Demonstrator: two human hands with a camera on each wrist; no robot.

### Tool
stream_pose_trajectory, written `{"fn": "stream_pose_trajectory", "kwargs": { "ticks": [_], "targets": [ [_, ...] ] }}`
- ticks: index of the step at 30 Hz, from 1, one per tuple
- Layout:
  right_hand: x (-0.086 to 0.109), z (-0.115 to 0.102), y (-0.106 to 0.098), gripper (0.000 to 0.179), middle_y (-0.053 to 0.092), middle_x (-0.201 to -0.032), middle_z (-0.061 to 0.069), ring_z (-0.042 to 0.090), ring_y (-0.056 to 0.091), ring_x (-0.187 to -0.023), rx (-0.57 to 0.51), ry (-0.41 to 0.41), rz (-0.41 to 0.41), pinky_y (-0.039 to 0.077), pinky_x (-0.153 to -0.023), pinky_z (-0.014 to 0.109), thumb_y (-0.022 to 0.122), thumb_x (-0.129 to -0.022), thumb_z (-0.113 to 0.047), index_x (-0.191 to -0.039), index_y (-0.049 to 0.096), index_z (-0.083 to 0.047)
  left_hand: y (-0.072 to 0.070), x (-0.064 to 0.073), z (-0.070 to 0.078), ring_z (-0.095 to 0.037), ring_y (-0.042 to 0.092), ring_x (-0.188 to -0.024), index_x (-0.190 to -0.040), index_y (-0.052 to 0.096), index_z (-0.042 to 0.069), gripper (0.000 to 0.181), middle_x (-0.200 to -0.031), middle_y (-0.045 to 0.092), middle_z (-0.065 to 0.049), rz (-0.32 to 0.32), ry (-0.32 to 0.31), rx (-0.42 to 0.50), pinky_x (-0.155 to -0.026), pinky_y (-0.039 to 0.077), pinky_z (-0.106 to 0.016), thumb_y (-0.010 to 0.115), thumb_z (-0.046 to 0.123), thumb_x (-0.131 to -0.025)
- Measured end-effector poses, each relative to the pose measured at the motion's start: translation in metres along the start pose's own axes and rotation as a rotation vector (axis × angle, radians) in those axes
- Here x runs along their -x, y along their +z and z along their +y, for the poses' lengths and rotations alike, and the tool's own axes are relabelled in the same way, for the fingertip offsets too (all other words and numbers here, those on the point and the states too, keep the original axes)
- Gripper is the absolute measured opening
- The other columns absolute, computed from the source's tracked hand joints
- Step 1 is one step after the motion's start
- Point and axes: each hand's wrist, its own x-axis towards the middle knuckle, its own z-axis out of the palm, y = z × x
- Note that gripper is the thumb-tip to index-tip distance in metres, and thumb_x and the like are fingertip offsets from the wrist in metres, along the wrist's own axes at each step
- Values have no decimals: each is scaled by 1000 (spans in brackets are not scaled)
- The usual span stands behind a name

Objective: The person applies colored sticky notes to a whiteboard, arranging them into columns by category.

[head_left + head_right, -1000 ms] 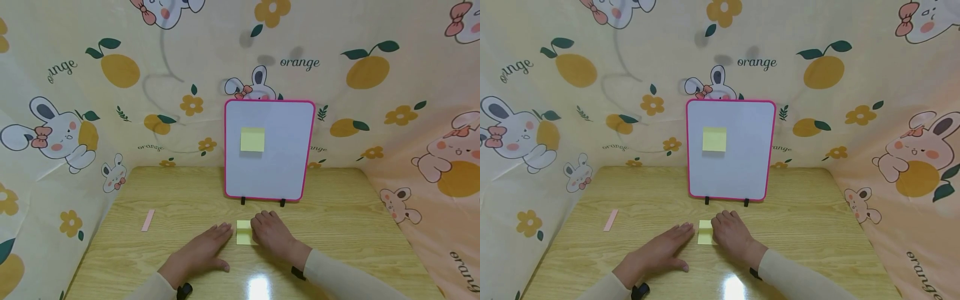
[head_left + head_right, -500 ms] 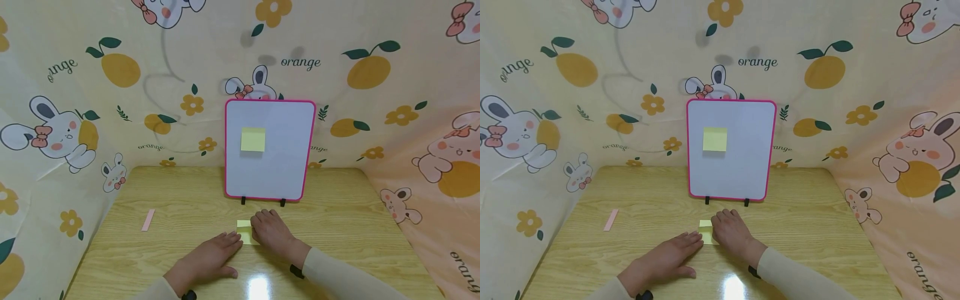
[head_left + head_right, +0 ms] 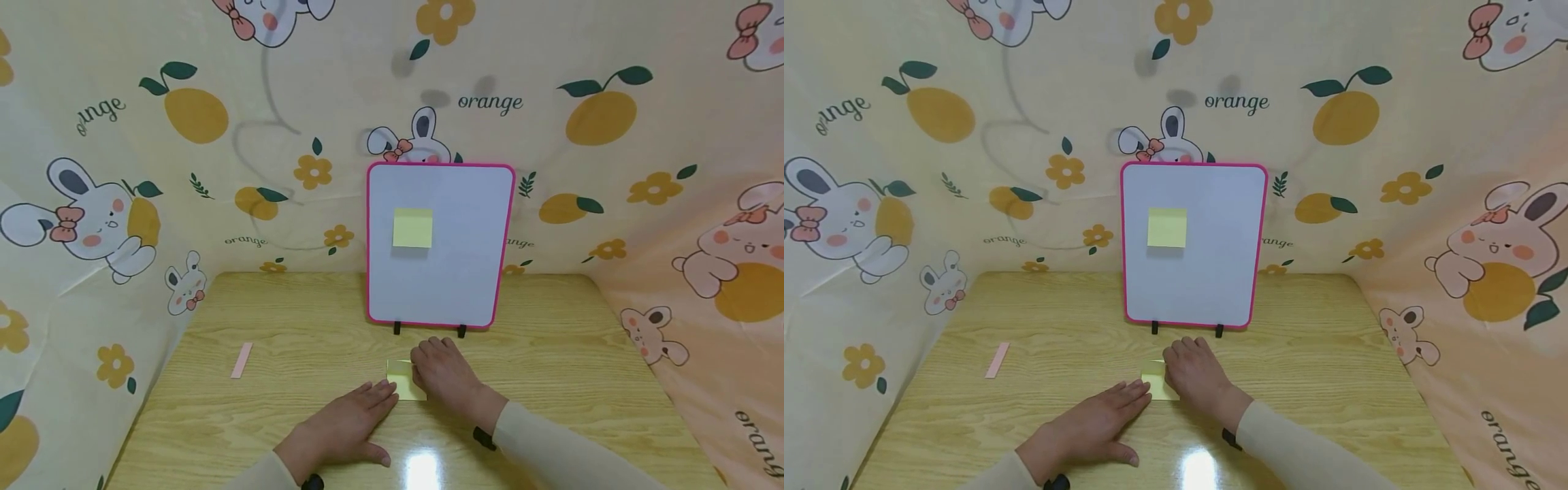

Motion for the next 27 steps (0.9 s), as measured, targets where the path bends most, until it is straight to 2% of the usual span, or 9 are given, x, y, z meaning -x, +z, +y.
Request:
{"fn": "stream_pose_trajectory", "kwargs": {
  "ticks": [10,17,22,27],
  "targets": [
    [-13,13,7,19,58,-80,1,21,58,-77,-27,47,-52,48,-67,34,77,-93,-16,-87,60,-11,-1,0,-1,-26,32,-159,-162,41,5,100,-170,37,-12,-11,5,22,-130,31,-39,54,77,-93],
    [-19,18,13,17,64,-86,2,22,60,-81,-18,72,-111,49,-69,34,76,-95,-17,-91,62,-10,0,0,-1,-26,34,-159,-161,41,4,100,-169,38,-13,-5,19,12,-129,32,-40,53,77,-94],
    [-23,21,14,18,65,-86,2,22,60,-80,-11,64,-131,50,-69,35,77,-96,-18,-90,61,-10,-2,-1,0,-25,31,-160,-162,40,5,100,-170,36,-12,-29,7,23,-130,30,-39,53,77,-94],
    [-26,24,17,16,70,-94,6,24,63,-86,-24,73,-153,54,-74,39,75,-98,-19,-96,64,-8,-2,-1,-1,-25,31,-160,-163,39,5,100,-171,35,-12,-33,7,23,-131,29,-39,53,77,-94]
  ]
}}
